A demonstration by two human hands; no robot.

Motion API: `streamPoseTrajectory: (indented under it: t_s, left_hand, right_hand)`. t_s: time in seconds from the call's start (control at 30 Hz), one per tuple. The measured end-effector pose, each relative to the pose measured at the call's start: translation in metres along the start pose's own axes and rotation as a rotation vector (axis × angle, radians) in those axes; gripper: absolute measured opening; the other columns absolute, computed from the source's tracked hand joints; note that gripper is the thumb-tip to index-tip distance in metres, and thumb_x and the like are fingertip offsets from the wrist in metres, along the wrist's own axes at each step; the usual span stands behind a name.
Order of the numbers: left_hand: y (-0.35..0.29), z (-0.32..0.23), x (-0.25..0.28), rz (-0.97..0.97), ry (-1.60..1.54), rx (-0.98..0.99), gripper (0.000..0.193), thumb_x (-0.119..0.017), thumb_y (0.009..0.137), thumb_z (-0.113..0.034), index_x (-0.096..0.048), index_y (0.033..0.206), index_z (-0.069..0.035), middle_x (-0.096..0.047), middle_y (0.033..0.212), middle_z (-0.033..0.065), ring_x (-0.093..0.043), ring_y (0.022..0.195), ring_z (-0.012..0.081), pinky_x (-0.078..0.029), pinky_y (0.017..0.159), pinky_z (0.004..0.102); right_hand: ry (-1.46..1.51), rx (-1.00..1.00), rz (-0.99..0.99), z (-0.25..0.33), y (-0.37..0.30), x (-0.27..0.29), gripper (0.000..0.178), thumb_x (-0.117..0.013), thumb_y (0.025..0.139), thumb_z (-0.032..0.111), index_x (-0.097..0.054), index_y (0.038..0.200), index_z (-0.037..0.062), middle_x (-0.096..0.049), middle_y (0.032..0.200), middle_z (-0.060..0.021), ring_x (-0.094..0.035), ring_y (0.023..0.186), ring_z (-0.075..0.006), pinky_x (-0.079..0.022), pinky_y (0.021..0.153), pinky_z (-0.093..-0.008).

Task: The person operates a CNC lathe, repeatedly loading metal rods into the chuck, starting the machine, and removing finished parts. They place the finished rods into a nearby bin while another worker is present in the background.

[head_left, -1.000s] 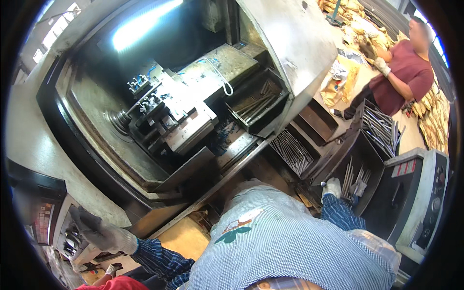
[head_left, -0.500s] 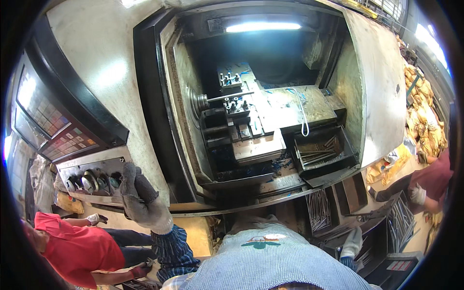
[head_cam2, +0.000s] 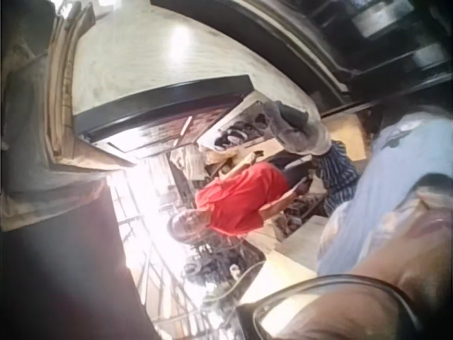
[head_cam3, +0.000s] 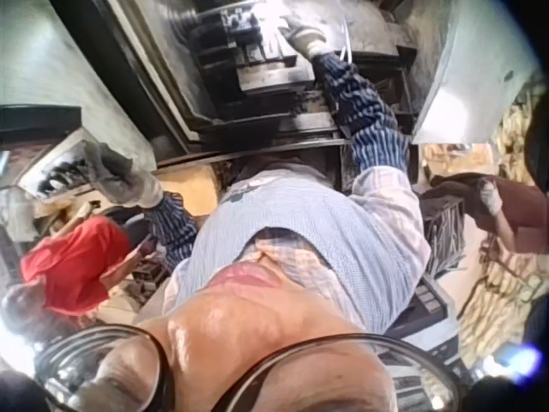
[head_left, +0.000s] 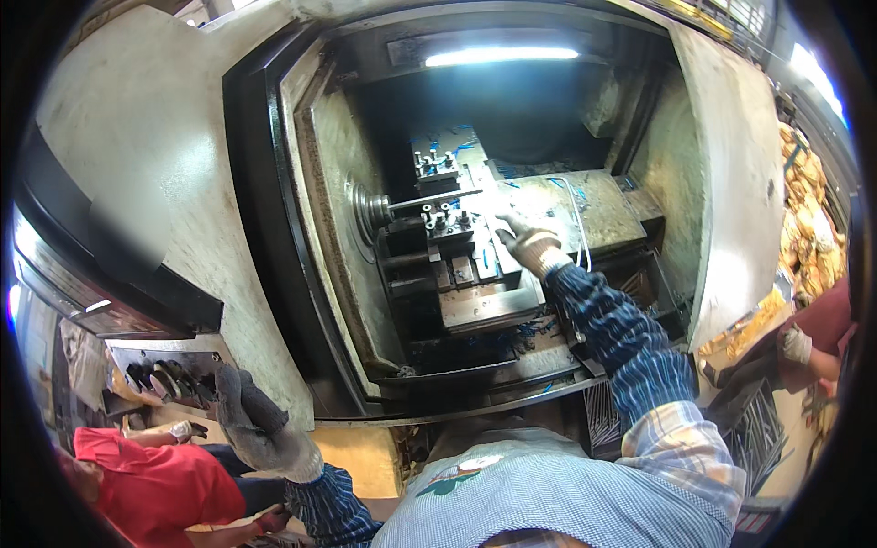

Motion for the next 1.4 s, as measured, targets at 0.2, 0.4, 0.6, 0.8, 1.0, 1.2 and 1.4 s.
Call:
streamPoseTrajectory:
  t_s: [0.2,0.4,0.6,0.8,1.0,1.2,1.4]
  left_hand:
    - [-0.003,0.002,0.001,-0.028,0.118,-0.025,0.029,-0.054,0.103,-0.007,-0.064,0.125,0.007,-0.068,0.120,0.0216,-0.069,0.100,0.0300,-0.058,0.089,0.0399]
    - [-0.006,-0.001,0.006,-0.013,0.305,-0.050,0.030,-0.051,0.104,-0.013,-0.065,0.121,0.007,-0.070,0.112,0.0202,-0.069,0.092,0.0299,-0.057,0.083,0.0397]
    - [-0.010,0.004,0.018,-0.095,0.259,0.078,0.027,-0.057,0.098,-0.014,-0.067,0.111,0.007,-0.070,0.104,0.0177,-0.068,0.090,0.0278,-0.055,0.086,0.0411]
    - [-0.011,0.006,0.008,-0.057,0.368,-0.095,0.017,-0.064,0.094,-0.008,-0.071,0.106,0.001,-0.072,0.100,0.0152,-0.070,0.087,0.0293,-0.057,0.075,0.0387]
    - [0.002,-0.015,0.006,0.047,0.420,-0.212,0.032,-0.074,0.078,0.001,-0.073,0.110,-0.004,-0.073,0.093,0.0122,-0.071,0.076,0.0282,-0.056,0.066,0.0342]
    - [0.007,-0.007,0.005,0.063,0.270,-0.135,0.040,-0.078,0.073,0.002,-0.072,0.113,-0.005,-0.073,0.090,0.0125,-0.070,0.067,0.0279,-0.055,0.058,0.0361]
    - [0.005,-0.013,0.007,0.085,0.278,-0.050,0.021,-0.061,0.086,0.001,-0.073,0.103,0.001,-0.073,0.096,0.0151,-0.070,0.084,0.0288,-0.056,0.076,0.0376]
  right_hand:
    - [-0.074,0.254,-0.242,0.034,0.110,0.013,0.042,-0.050,0.103,0.045,-0.059,0.139,0.0246,-0.063,0.136,-0.0130,-0.063,0.119,-0.0354,-0.050,0.100,-0.0460]
    - [0.087,0.306,-0.013,0.046,0.159,-0.011,0.053,-0.056,0.098,0.055,-0.066,0.130,0.0142,-0.057,0.141,-0.0164,-0.051,0.133,-0.0381,-0.039,0.113,-0.0481]
    - [-0.296,0.600,-0.316,0.046,0.168,0.004,0.034,-0.067,0.092,0.045,-0.075,0.110,0.0171,-0.063,0.133,-0.0194,-0.050,0.132,-0.0430,-0.043,0.109,-0.0500]
    - [-0.195,0.714,-0.289,0.042,0.193,-0.024,0.034,-0.071,0.089,0.034,-0.069,0.101,0.0020,-0.068,0.095,-0.0304,-0.067,0.091,-0.0464,-0.054,0.083,-0.0530]
    - [-0.184,0.609,-0.290,0.023,0.212,-0.038,0.040,-0.073,0.086,0.049,-0.071,0.082,0.0093,-0.069,0.080,-0.0205,-0.068,0.088,-0.0417,-0.056,0.075,-0.0493]
    - [-0.383,0.625,-0.425,-0.001,0.241,-0.042,0.057,-0.073,0.085,0.056,-0.067,0.118,0.0089,-0.064,0.119,-0.0294,-0.068,0.101,-0.0439,-0.058,0.083,-0.0479]
    - [-0.263,0.615,-0.277,0.012,0.218,-0.031,0.044,-0.066,0.092,0.055,-0.067,0.101,0.0117,-0.063,0.111,-0.0319,-0.067,0.084,-0.0479,-0.056,0.072,-0.0518]
Point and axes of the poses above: each hand's wrist, its own y-axis towards the middle knuckle, its own x-axis out of the back of the hand, z = x × y, the point moved 3 cm from there along y, towards the middle knuckle
